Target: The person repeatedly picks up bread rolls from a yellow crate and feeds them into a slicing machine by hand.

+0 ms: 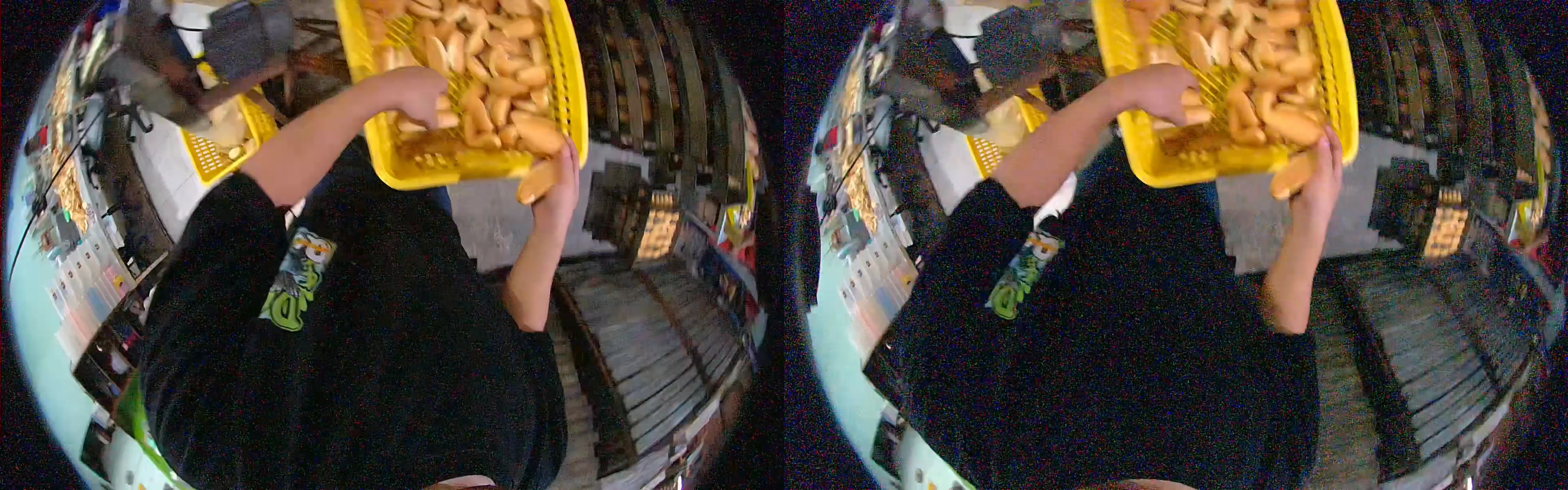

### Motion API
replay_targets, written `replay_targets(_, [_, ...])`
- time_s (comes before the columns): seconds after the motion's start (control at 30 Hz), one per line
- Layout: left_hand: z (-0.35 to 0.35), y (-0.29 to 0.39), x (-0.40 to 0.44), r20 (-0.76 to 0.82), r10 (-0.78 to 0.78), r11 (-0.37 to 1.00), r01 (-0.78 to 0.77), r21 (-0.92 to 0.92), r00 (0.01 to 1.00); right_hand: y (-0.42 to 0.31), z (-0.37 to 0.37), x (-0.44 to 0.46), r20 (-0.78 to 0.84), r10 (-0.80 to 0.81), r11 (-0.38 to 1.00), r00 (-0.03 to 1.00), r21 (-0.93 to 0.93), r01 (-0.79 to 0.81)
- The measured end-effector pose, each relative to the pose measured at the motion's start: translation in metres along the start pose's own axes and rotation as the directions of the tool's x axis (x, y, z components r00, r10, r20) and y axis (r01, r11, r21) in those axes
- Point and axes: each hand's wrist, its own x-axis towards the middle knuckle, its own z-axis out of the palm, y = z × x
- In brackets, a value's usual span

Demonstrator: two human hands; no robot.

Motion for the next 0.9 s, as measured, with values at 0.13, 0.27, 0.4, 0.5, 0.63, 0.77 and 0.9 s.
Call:
replay_targets(0.13, [-0.066, -0.035, -0.112, -0.254, -0.022, 0.944, -0.064, -0.324, 0.967, -0.015, 0.080, 0.002, 0.219, -0.048, 0.985, 0.974, 0.172, 0.010])
replay_targets(0.27, [-0.084, -0.084, -0.232, -0.602, -0.125, 0.805, -0.274, -0.527, 0.789, -0.054, 0.231, -0.043, 0.419, -0.175, 0.978, 0.891, -0.031, 0.207])
replay_targets(0.4, [-0.079, -0.128, -0.343, -0.762, -0.511, 0.570, -0.507, -0.647, 0.398, -0.086, 0.388, -0.091, 0.638, -0.505, 0.778, 0.581, 0.045, 0.626])
replay_targets(0.5, [-0.086, -0.163, -0.388, -0.820, -0.561, 0.543, -0.697, -0.469, 0.114, -0.101, 0.472, -0.118, 0.745, -0.520, 0.648, 0.417, 0.025, 0.762])
replay_targets(0.63, [-0.111, -0.189, -0.413, -0.844, -0.533, 0.753, -0.490, -0.438, -0.064, -0.084, 0.532, -0.103, 0.871, -0.474, 0.171, 0.134, -0.058, 0.984])
replay_targets(0.77, [-0.136, -0.204, -0.397, -0.965, -0.260, 0.778, -0.600, -0.184, -0.042, -0.081, 0.540, -0.123, 0.998, -0.036, 0.113, 0.061, -0.056, 0.992])
replay_targets(0.9, [-0.155, -0.214, -0.383, -0.997, 0.001, 0.984, -0.178, -0.013, 0.081, -0.084, 0.544, -0.110, 0.844, -0.488, 0.597, 0.222, 0.137, 0.790])
